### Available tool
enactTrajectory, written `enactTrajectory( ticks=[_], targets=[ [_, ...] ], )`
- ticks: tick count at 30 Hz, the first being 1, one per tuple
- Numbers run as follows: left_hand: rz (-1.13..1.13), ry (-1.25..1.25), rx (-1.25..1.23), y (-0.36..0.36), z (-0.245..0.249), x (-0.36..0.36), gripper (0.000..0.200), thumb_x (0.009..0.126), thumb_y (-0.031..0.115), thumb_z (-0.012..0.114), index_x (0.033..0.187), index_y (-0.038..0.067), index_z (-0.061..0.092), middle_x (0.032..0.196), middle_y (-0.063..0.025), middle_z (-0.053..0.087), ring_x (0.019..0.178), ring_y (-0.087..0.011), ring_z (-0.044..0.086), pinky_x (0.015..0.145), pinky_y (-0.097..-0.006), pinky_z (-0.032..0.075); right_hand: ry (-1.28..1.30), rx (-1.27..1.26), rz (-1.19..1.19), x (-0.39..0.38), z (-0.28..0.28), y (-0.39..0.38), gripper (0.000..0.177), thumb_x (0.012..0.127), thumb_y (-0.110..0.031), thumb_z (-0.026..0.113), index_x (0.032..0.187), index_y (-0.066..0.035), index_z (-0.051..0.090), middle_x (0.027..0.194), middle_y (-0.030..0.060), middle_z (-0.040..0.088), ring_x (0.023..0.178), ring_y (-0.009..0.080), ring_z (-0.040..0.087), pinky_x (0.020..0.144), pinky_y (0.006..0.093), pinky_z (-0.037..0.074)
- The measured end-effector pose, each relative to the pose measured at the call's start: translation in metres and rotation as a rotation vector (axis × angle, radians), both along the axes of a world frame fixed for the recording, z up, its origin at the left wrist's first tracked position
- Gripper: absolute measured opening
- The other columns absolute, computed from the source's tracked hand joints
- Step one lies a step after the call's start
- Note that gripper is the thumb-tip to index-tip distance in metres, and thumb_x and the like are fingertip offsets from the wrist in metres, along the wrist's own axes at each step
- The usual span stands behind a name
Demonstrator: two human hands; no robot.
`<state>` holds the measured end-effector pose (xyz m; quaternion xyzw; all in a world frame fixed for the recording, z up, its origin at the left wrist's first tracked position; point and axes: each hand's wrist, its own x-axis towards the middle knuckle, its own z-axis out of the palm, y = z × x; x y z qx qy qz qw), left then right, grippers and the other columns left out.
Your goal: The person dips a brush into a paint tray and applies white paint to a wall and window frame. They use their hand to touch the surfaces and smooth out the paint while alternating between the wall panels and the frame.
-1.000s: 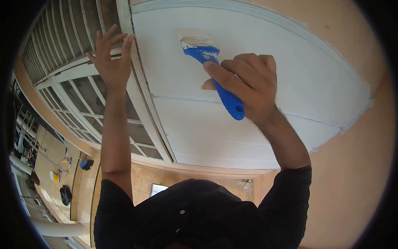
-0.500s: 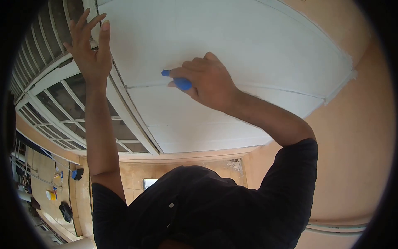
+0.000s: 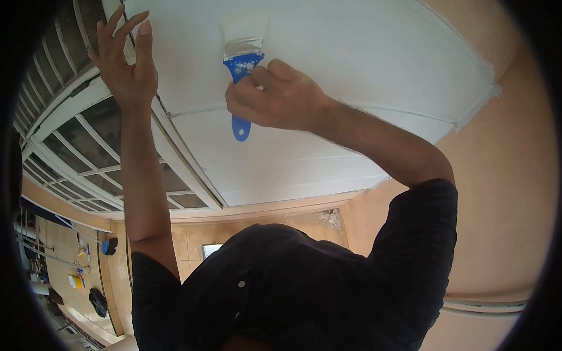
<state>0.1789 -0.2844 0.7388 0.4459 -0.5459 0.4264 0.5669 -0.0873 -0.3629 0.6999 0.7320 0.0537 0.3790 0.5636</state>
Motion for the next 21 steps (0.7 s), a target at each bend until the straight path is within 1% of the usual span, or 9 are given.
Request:
enactTrajectory(
  ticks=[1, 4, 7, 11, 12, 13, 15, 19, 21],
  targets=[
    [-0.034, 0.024, -0.002, 0.004, 0.001, -0.003, 0.029, 0.105, 0.028, 0.059, 0.122, 0.010, 0.074, 0.150, -0.0209, 0.056, 0.151, -0.0475, 0.034, 0.120, -0.0667, 0.020, 0.123, 0.021, -0.022, -0.006, -0.023, 0.004, 0.022, 0.087, -0.030, 0.083, 0.099, -0.021, 0.067, 0.079, -0.0077, 0.052, 0.074, 0.0066, 0.057, 0.066, 0.0255, 0.034],
    [-0.024, -0.018, -0.082, -0.004, -0.002, 0.003, 0.023, 0.102, 0.025, 0.064, 0.113, 0.007, 0.074, 0.143, -0.0193, 0.061, 0.148, -0.0474, 0.038, 0.119, -0.0674, 0.021, 0.229, 0.513, 0.074, -0.011, -0.059, 0.023, 0.017, 0.091, -0.031, 0.080, 0.097, -0.021, 0.068, 0.074, -0.0088, 0.055, 0.070, 0.0072, 0.056, 0.068, 0.0272, 0.034],
    [-0.026, -0.025, -0.011, -0.006, -0.005, 0.008, 0.035, 0.105, 0.033, 0.060, 0.128, 0.009, 0.069, 0.153, -0.0199, 0.052, 0.152, -0.0480, 0.030, 0.120, -0.0681, 0.018, 0.130, 1.018, 0.021, -0.006, -0.020, 0.026, 0.015, 0.093, -0.032, 0.075, 0.100, -0.018, 0.072, 0.085, -0.0043, 0.068, 0.073, 0.0138, 0.059, 0.074, 0.0312, 0.037],
    [0.134, 0.071, 0.175, -0.009, 0.005, -0.018, 0.056, 0.108, 0.042, 0.050, 0.151, 0.006, 0.051, 0.165, -0.0225, 0.034, 0.156, -0.0485, 0.017, 0.122, -0.0682, 0.012, -0.071, 0.786, 0.024, -0.002, 0.074, 0.006, 0.035, 0.094, -0.047, 0.072, 0.100, -0.013, 0.074, 0.071, 0.0014, 0.068, 0.067, 0.0182, 0.063, 0.070, 0.0353, 0.039],
    [0.152, -0.020, 0.142, -0.020, 0.005, -0.014, 0.064, 0.108, 0.046, 0.045, 0.156, 0.004, 0.039, 0.168, -0.0236, 0.025, 0.157, -0.0484, 0.012, 0.122, -0.0683, 0.009, -0.122, 0.776, 0.103, -0.001, 0.086, 0.006, 0.022, 0.092, -0.035, 0.078, 0.101, -0.015, 0.075, 0.091, -0.0048, 0.076, 0.069, 0.0128, 0.061, 0.068, 0.0309, 0.037],
    [0.174, -0.109, 0.108, -0.027, 0.005, -0.009, 0.073, 0.109, 0.049, 0.040, 0.162, 0.001, 0.027, 0.171, -0.0246, 0.017, 0.158, -0.0482, 0.007, 0.122, -0.0684, 0.006, -0.128, 0.619, 0.083, 0.001, 0.113, 0.021, 0.023, 0.093, -0.029, 0.078, 0.102, -0.009, 0.072, 0.092, 0.0036, 0.076, 0.075, 0.0182, 0.066, 0.071, 0.0337, 0.039],
    [0.154, -0.109, 0.116, -0.030, 0.005, -0.005, 0.077, 0.109, 0.050, 0.038, 0.162, -0.003, 0.024, 0.171, -0.0275, 0.015, 0.158, -0.0487, 0.006, 0.123, -0.0674, 0.003, -0.134, 0.440, 0.166, 0.001, 0.139, 0.022, 0.022, 0.093, -0.029, 0.078, 0.103, -0.010, 0.072, 0.094, 0.0034, 0.076, 0.078, 0.0186, 0.066, 0.072, 0.0343, 0.038],
    [0.115, -0.107, 0.093, -0.028, 0.003, 0.004, 0.079, 0.108, 0.053, 0.038, 0.162, -0.003, 0.026, 0.170, -0.0272, 0.016, 0.158, -0.0481, 0.007, 0.123, -0.0676, 0.003, -0.066, 0.042, 0.269, 0.004, 0.124, 0.007, 0.025, 0.089, -0.038, 0.080, 0.103, -0.018, 0.076, 0.087, -0.0069, 0.072, 0.069, 0.0116, 0.059, 0.066, 0.0306, 0.037],
    [0.102, -0.075, 0.070, -0.020, 0.003, 0.001, 0.079, 0.108, 0.053, 0.038, 0.162, -0.003, 0.026, 0.170, -0.0273, 0.016, 0.158, -0.0477, 0.007, 0.123, -0.0678, 0.002, -0.052, -0.100, 0.022, 0.002, 0.074, 0.007, 0.031, 0.084, -0.041, 0.084, 0.106, -0.022, 0.074, 0.083, -0.0086, 0.061, 0.072, 0.0105, 0.059, 0.065, 0.0297, 0.035]
  ],
)
